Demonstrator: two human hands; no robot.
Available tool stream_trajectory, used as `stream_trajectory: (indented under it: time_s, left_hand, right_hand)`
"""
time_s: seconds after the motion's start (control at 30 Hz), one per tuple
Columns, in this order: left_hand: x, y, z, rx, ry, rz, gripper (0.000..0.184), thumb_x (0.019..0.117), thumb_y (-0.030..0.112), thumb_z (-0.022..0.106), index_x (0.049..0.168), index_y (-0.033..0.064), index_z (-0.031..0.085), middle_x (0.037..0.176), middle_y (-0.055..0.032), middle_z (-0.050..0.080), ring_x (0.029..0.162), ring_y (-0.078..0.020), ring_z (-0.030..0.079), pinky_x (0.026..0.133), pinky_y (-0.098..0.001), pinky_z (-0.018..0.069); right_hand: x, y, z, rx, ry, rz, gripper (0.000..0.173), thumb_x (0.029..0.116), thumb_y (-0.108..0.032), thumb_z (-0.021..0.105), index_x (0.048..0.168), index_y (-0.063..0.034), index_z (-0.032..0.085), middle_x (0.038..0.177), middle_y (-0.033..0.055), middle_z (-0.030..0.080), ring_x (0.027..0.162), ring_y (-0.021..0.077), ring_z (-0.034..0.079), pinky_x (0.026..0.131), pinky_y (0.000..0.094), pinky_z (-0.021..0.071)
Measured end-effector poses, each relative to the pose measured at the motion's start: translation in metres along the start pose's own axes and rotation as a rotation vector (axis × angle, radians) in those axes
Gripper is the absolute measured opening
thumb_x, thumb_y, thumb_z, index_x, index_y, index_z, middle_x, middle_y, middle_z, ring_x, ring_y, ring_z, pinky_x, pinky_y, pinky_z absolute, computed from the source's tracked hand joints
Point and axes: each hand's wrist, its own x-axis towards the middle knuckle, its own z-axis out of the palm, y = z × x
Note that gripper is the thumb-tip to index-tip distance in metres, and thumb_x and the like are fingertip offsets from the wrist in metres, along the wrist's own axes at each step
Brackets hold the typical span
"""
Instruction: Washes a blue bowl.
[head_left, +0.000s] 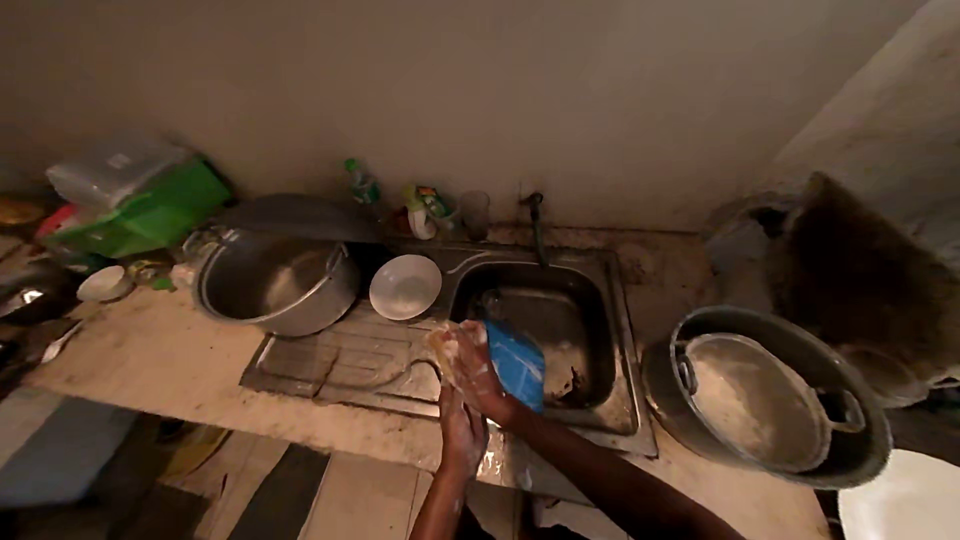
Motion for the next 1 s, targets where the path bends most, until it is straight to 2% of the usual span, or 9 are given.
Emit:
stream_trajectory:
  time_s: [0.13, 0.27, 0.33, 0.43, 0.5, 0.6, 0.73, 0.87, 1.0]
  left_hand:
    - [0.009, 0.01, 0.017, 0.104, -0.04, 0.157, 0.043, 0.1056, 0.018, 0.041, 0.143, -0.0021, 0.04, 0.122, -0.0131, 0.063, 0.106, -0.0151, 0.065, 0.092, -0.0361, 0.0572]
    - [0.025, 0.04, 0.034, 0.432, 0.166, 0.436, 0.025, 0.1047, 0.012, 0.049, 0.113, -0.0092, 0.06, 0.096, -0.013, 0.067, 0.087, -0.0129, 0.067, 0.082, -0.032, 0.0589]
    - [0.026, 0.049, 0.039, 0.573, 0.17, 0.538, 0.03, 0.101, 0.005, 0.05, 0.12, -0.017, 0.056, 0.107, -0.0226, 0.066, 0.098, -0.0179, 0.065, 0.092, -0.0339, 0.0545]
    - [0.027, 0.054, 0.044, 0.597, 0.08, 0.665, 0.025, 0.101, 0.009, 0.052, 0.107, -0.0129, 0.062, 0.092, -0.0115, 0.068, 0.087, -0.0062, 0.067, 0.083, -0.0245, 0.0573]
    - [0.025, 0.058, 0.045, 0.648, 0.039, 0.735, 0.026, 0.1009, 0.012, 0.054, 0.098, -0.0112, 0.065, 0.085, -0.0093, 0.067, 0.082, -0.0052, 0.066, 0.081, -0.0238, 0.0561]
    - [0.025, 0.06, 0.049, 0.779, 0.048, 0.706, 0.026, 0.1007, 0.013, 0.056, 0.1, -0.0095, 0.068, 0.089, -0.0143, 0.07, 0.086, -0.0137, 0.068, 0.084, -0.0323, 0.0569]
    - [0.029, 0.059, 0.054, 0.86, 0.042, 0.58, 0.027, 0.0982, 0.008, 0.054, 0.11, -0.0138, 0.064, 0.099, -0.0222, 0.069, 0.094, -0.0251, 0.069, 0.09, -0.0437, 0.0553]
    - [0.027, 0.063, 0.046, 0.8, 0.013, 0.676, 0.028, 0.0977, 0.008, 0.054, 0.108, -0.0159, 0.064, 0.097, -0.0212, 0.069, 0.093, -0.0191, 0.069, 0.089, -0.0355, 0.0556]
    - [0.031, 0.066, 0.043, 0.805, -0.009, 0.747, 0.028, 0.0984, 0.012, 0.054, 0.104, -0.012, 0.067, 0.092, -0.0171, 0.07, 0.088, -0.0158, 0.069, 0.086, -0.0342, 0.0569]
  right_hand:
    - [0.005, -0.01, -0.012, 0.006, 0.058, -0.071, 0.046, 0.0906, -0.006, 0.063, 0.135, 0.0051, 0.061, 0.147, 0.0339, 0.043, 0.137, 0.0366, 0.048, 0.113, 0.0382, 0.0449]
    - [0.012, -0.051, -0.047, -0.486, -0.151, -0.095, 0.046, 0.0978, -0.025, 0.061, 0.14, -0.0062, 0.061, 0.15, 0.0293, 0.046, 0.138, 0.0404, 0.049, 0.113, 0.0489, 0.0454]
    - [0.009, -0.062, -0.055, -0.674, -0.234, -0.262, 0.047, 0.1026, -0.029, 0.055, 0.142, -0.0033, 0.059, 0.145, 0.0277, 0.055, 0.133, 0.0428, 0.054, 0.109, 0.0555, 0.0456]
    - [0.032, -0.071, -0.08, -0.816, -0.199, -0.369, 0.037, 0.0996, -0.028, 0.056, 0.129, -0.0072, 0.068, 0.125, 0.0189, 0.069, 0.107, 0.036, 0.07, 0.086, 0.0534, 0.059]
    - [0.063, -0.07, -0.109, -0.738, -0.199, -0.166, 0.036, 0.0997, -0.027, 0.059, 0.127, -0.0064, 0.07, 0.117, 0.0192, 0.072, 0.107, 0.0375, 0.07, 0.092, 0.0583, 0.0554]
    - [0.078, -0.051, -0.123, -0.707, -0.139, -0.072, 0.035, 0.1006, -0.03, 0.06, 0.123, -0.0047, 0.071, 0.112, 0.0184, 0.073, 0.106, 0.0357, 0.069, 0.096, 0.0555, 0.0537]
    - [0.025, -0.062, -0.078, -0.761, -0.087, -0.256, 0.033, 0.0958, -0.026, 0.062, 0.119, -0.0054, 0.073, 0.113, 0.0194, 0.072, 0.101, 0.0377, 0.071, 0.084, 0.055, 0.0584]
    - [0.066, -0.041, -0.12, -0.586, -0.11, 0.127, 0.042, 0.1019, -0.022, 0.058, 0.132, 0.006, 0.063, 0.135, 0.0285, 0.061, 0.131, 0.0421, 0.055, 0.115, 0.0528, 0.0401]
    - [0.062, -0.061, -0.118, -0.534, -0.124, 0.103, 0.044, 0.1002, -0.023, 0.06, 0.133, 0.0062, 0.062, 0.134, 0.0281, 0.062, 0.131, 0.0396, 0.056, 0.114, 0.0494, 0.0415]
